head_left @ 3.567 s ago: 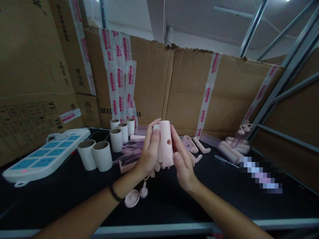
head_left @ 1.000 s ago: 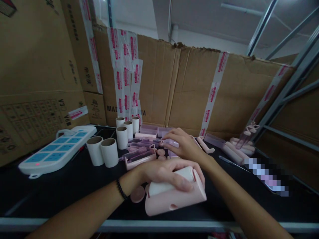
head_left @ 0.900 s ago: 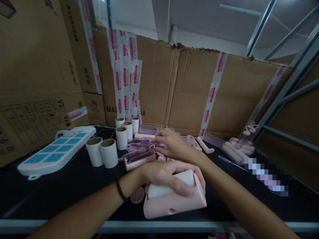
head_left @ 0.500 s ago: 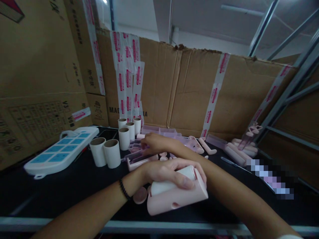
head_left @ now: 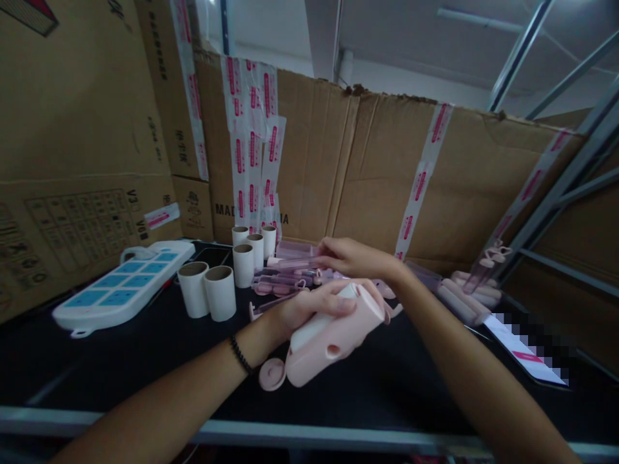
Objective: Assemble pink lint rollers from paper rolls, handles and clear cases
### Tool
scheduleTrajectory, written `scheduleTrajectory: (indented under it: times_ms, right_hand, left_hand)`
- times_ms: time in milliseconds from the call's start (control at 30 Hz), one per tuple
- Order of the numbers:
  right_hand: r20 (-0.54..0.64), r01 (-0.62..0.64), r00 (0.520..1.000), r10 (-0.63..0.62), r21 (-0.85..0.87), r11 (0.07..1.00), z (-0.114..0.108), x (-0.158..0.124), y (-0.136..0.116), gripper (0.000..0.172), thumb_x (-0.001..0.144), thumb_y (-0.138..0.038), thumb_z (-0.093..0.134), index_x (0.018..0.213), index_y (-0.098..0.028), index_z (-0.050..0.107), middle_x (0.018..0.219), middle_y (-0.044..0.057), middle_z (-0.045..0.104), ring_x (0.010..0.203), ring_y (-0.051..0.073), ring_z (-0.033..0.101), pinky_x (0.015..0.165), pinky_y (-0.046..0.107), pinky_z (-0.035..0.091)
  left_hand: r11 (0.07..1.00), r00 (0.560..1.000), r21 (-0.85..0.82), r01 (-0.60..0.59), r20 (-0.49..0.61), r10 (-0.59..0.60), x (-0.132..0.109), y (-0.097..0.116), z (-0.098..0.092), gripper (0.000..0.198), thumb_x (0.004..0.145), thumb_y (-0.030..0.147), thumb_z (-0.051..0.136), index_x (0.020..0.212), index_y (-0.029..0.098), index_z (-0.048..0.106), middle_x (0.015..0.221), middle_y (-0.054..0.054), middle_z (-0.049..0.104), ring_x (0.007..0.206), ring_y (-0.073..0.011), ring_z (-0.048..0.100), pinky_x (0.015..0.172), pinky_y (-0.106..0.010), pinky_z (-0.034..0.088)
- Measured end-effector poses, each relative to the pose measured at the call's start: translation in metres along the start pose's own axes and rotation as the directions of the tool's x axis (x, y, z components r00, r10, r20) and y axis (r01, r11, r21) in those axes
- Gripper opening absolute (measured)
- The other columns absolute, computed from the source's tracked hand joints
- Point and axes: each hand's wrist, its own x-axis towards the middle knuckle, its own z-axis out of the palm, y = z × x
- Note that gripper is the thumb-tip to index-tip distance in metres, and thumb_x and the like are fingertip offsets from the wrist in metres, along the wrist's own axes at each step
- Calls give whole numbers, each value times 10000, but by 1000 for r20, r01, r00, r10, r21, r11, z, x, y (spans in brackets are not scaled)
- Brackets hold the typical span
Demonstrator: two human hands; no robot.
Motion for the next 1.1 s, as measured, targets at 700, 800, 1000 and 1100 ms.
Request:
scheduleTrajectory:
  times_ms: [700,800,1000,1100]
  right_hand:
    - [-792,181,557,250,409,894,28,-87,27,267,987,-460,559,1103,-231,633,827,4,579,689,141,542,641,275,471]
    - [-774,147,590,232,385,911,33,-87,23,280,995,-464,549,1123,-229,631,847,9,590,699,147,560,652,286,480]
    - [-770,122,603,208,347,930,38,-87,20,259,1006,-432,541,1139,-226,626,844,6,593,688,143,557,636,283,473]
    - [-777,84,599,193,301,950,37,-89,19,257,999,-428,551,1137,-226,627,869,14,606,701,149,574,635,287,478]
  left_hand:
    - [928,559,-79,-365,-815,151,19,-1,-33,436,801,487,765,1027,176,559,675,-17,668,563,-210,706,507,-289,570]
    - [923,547,-37,-383,-815,194,20,0,-29,476,784,449,796,1096,207,532,703,-2,678,569,-216,713,521,-316,594]
    - [909,523,31,-416,-810,267,21,0,-28,505,774,425,816,1135,224,526,740,1,686,549,-199,702,506,-309,596]
    - [904,516,76,-420,-800,307,21,-1,-29,500,780,432,814,1132,225,526,749,-5,692,564,-195,703,522,-311,603]
